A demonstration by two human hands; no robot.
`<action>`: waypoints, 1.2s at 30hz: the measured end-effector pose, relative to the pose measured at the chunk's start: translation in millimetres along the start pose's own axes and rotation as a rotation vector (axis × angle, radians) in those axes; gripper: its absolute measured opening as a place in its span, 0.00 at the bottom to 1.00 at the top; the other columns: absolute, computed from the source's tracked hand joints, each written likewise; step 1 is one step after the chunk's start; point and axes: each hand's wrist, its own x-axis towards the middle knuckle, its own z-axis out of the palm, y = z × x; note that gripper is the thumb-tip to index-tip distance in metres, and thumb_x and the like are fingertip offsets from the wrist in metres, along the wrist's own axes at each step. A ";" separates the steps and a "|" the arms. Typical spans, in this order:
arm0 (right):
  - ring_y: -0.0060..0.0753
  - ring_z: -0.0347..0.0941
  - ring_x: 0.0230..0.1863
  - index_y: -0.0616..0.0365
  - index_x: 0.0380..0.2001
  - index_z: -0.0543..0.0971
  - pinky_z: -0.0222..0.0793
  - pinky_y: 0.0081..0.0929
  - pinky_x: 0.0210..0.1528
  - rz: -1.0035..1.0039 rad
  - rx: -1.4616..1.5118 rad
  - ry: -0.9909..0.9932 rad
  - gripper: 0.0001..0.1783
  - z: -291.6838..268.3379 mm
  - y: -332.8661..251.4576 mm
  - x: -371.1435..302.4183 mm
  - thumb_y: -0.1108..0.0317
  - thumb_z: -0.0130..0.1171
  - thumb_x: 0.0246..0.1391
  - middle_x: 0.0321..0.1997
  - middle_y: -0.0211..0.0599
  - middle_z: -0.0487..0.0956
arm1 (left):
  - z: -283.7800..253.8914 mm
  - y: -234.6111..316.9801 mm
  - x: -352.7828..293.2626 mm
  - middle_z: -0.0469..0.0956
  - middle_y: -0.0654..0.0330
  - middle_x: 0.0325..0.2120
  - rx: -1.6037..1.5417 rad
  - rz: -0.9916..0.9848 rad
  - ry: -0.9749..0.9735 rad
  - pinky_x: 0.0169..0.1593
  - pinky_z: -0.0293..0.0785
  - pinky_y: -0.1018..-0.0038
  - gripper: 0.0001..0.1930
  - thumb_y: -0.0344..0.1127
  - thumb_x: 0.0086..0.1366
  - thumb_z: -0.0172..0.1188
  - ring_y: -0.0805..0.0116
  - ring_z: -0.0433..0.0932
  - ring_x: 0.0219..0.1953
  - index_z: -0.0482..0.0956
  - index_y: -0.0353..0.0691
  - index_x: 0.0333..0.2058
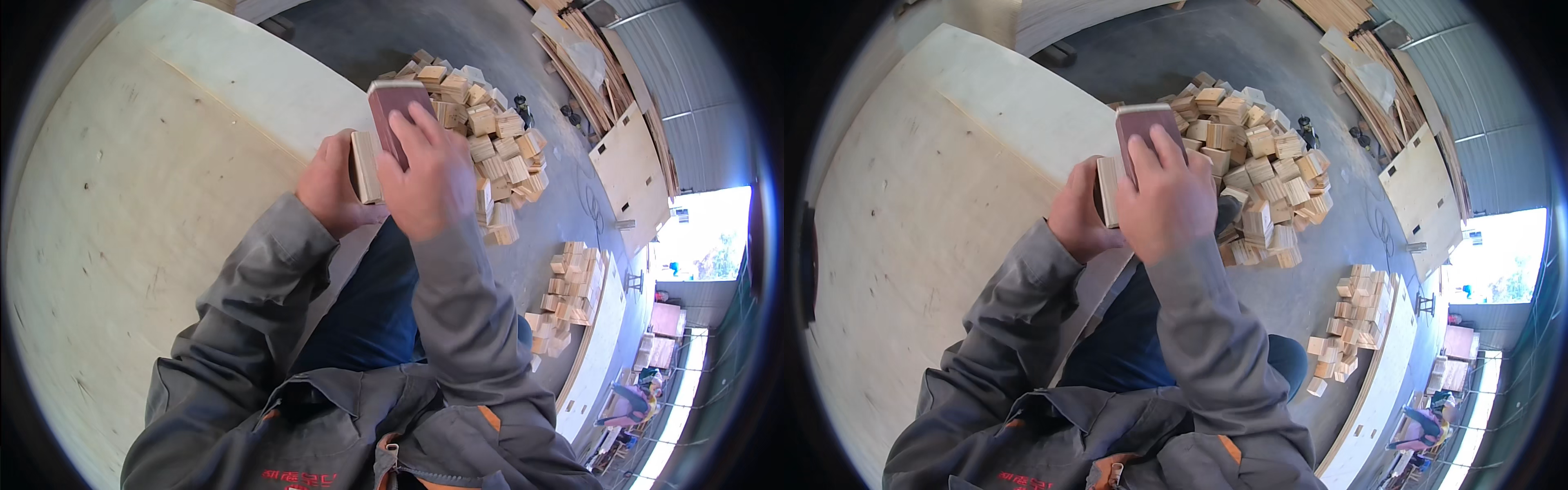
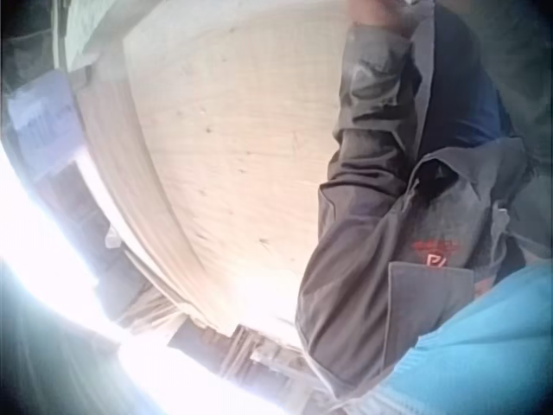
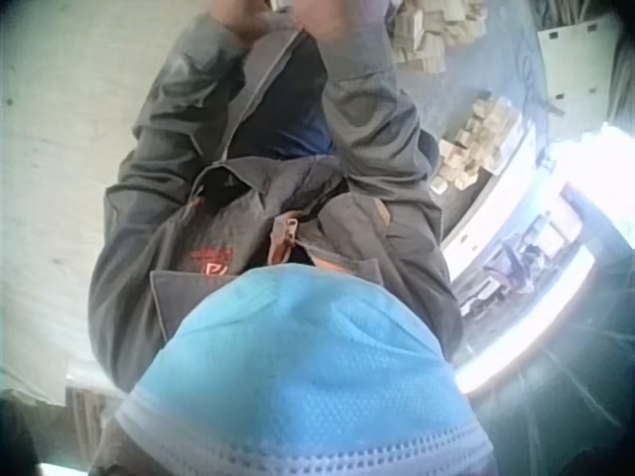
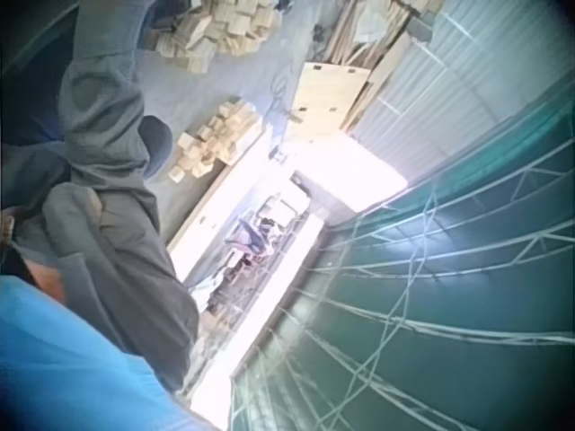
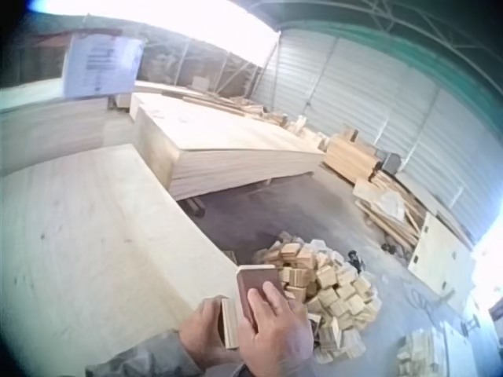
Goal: The person sits on the floor and sands small wooden blocks one by one using a sanding block. They pick up a block, sand its surfaces, and place it into a separate pile, repeating this process throughout the clip.
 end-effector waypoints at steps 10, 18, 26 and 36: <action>0.60 0.76 0.61 0.54 0.61 0.86 0.75 0.52 0.65 -0.070 0.154 -0.054 0.32 -50.5 -27.5 -87.3 0.69 0.76 0.50 0.72 0.46 0.79 | 10.2 -12.6 -5.3 0.78 0.44 0.59 -0.115 0.073 0.060 0.64 0.79 0.57 0.47 0.35 0.53 0.88 0.49 0.81 0.61 0.66 0.31 0.65; 0.59 0.80 0.61 0.52 0.59 0.87 0.78 0.49 0.65 0.037 0.109 -0.044 0.26 17.5 -13.3 25.6 0.64 0.71 0.56 0.68 0.43 0.83 | 9.3 -22.1 0.5 0.77 0.46 0.58 -0.197 0.001 -0.004 0.68 0.74 0.54 0.55 0.31 0.41 0.90 0.43 0.77 0.62 0.68 0.36 0.68; 0.58 0.76 0.63 0.53 0.62 0.85 0.76 0.51 0.66 -0.050 0.154 -0.037 0.30 -35.7 -21.0 -52.7 0.67 0.74 0.54 0.72 0.43 0.80 | 10.2 -21.9 1.8 0.79 0.47 0.60 -0.129 0.149 -0.033 0.65 0.79 0.60 0.42 0.28 0.61 0.81 0.56 0.82 0.63 0.64 0.33 0.68; 0.58 0.78 0.62 0.54 0.60 0.87 0.76 0.49 0.67 -0.037 0.172 -0.029 0.31 -36.1 -9.6 -51.0 0.71 0.76 0.50 0.70 0.47 0.82 | 7.6 -22.6 -4.5 0.78 0.46 0.60 -0.155 0.050 -0.020 0.65 0.80 0.60 0.49 0.31 0.54 0.87 0.55 0.82 0.62 0.62 0.32 0.68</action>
